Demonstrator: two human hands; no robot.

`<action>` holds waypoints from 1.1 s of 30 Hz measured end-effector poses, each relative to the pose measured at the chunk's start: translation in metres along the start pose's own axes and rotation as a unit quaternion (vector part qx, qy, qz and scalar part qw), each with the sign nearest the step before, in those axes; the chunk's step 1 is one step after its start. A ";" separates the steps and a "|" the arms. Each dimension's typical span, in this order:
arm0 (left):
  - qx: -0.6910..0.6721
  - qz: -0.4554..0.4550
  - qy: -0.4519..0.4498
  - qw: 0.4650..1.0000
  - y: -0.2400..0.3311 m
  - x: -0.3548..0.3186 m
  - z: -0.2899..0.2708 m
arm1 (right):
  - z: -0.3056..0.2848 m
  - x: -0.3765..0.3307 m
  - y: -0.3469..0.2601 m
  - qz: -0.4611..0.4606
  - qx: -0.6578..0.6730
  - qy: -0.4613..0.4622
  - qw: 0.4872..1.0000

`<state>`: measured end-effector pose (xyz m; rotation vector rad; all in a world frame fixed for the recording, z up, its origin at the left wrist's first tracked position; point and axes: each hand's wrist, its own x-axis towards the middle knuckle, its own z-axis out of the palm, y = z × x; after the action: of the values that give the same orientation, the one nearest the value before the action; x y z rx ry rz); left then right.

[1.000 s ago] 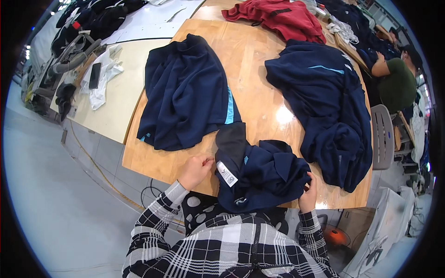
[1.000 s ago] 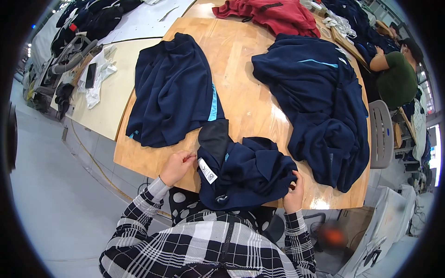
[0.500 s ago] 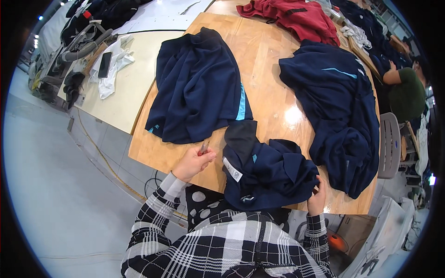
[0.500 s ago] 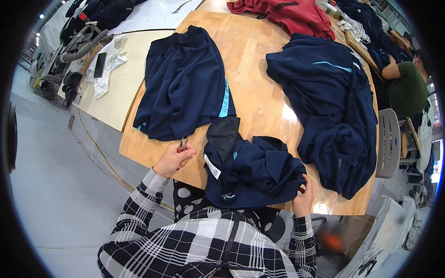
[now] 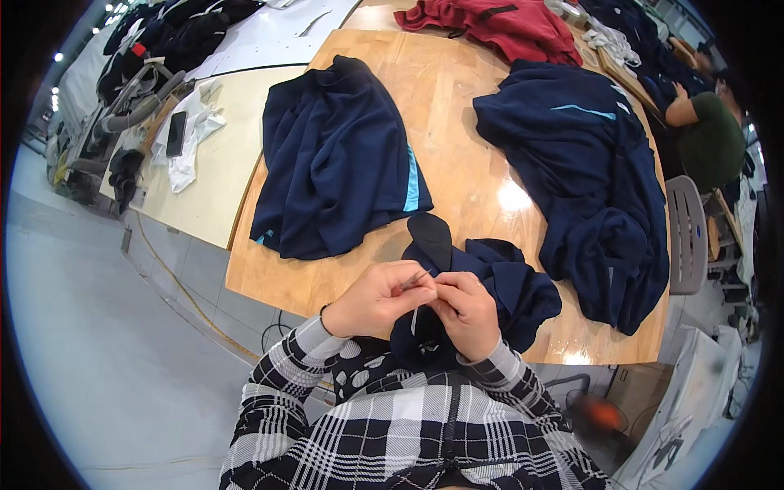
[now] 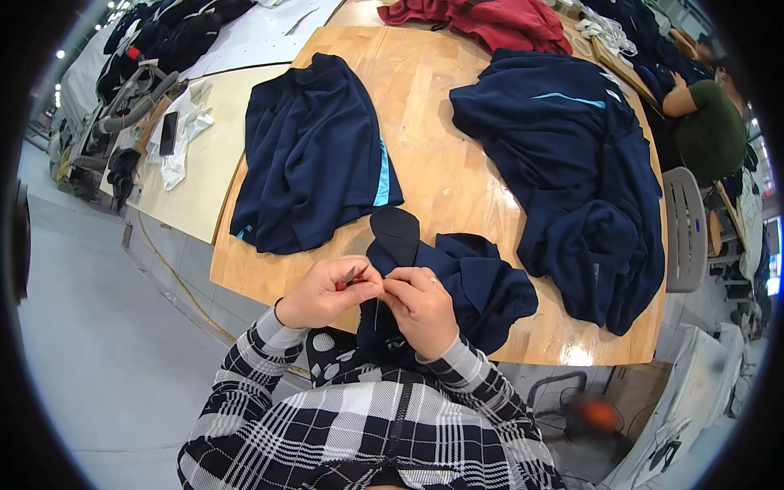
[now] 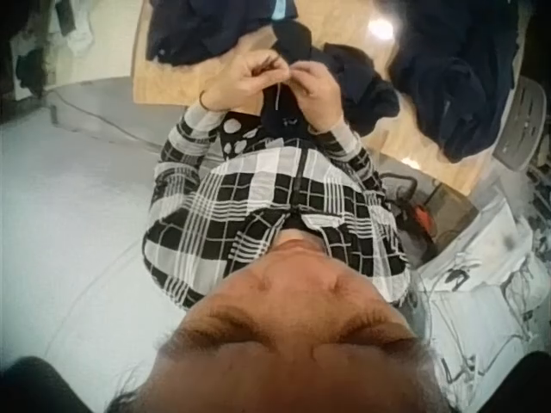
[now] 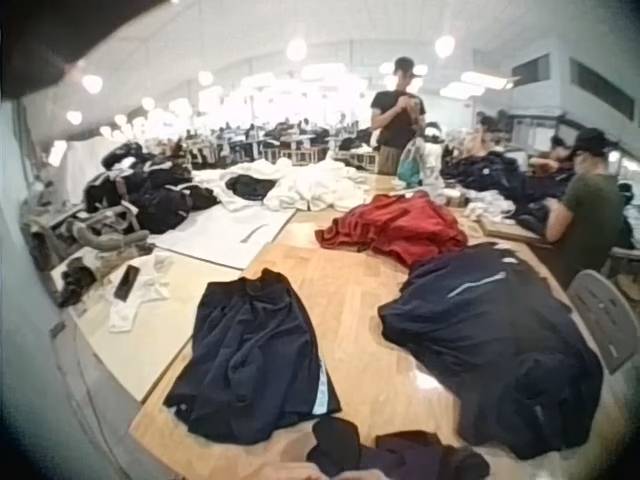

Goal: Trim loose threads from blue garments using small thread snips.

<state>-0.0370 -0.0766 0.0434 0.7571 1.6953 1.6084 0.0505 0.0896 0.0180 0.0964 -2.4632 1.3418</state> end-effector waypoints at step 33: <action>0.292 -0.005 0.137 0.947 -0.014 0.001 -0.017 | -0.012 -0.030 0.041 0.175 0.334 -0.060 0.924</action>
<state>-0.0506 -0.0874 0.0295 0.8211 2.4244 1.2443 0.0728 0.1191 -0.0189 -0.1134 -2.0577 2.3500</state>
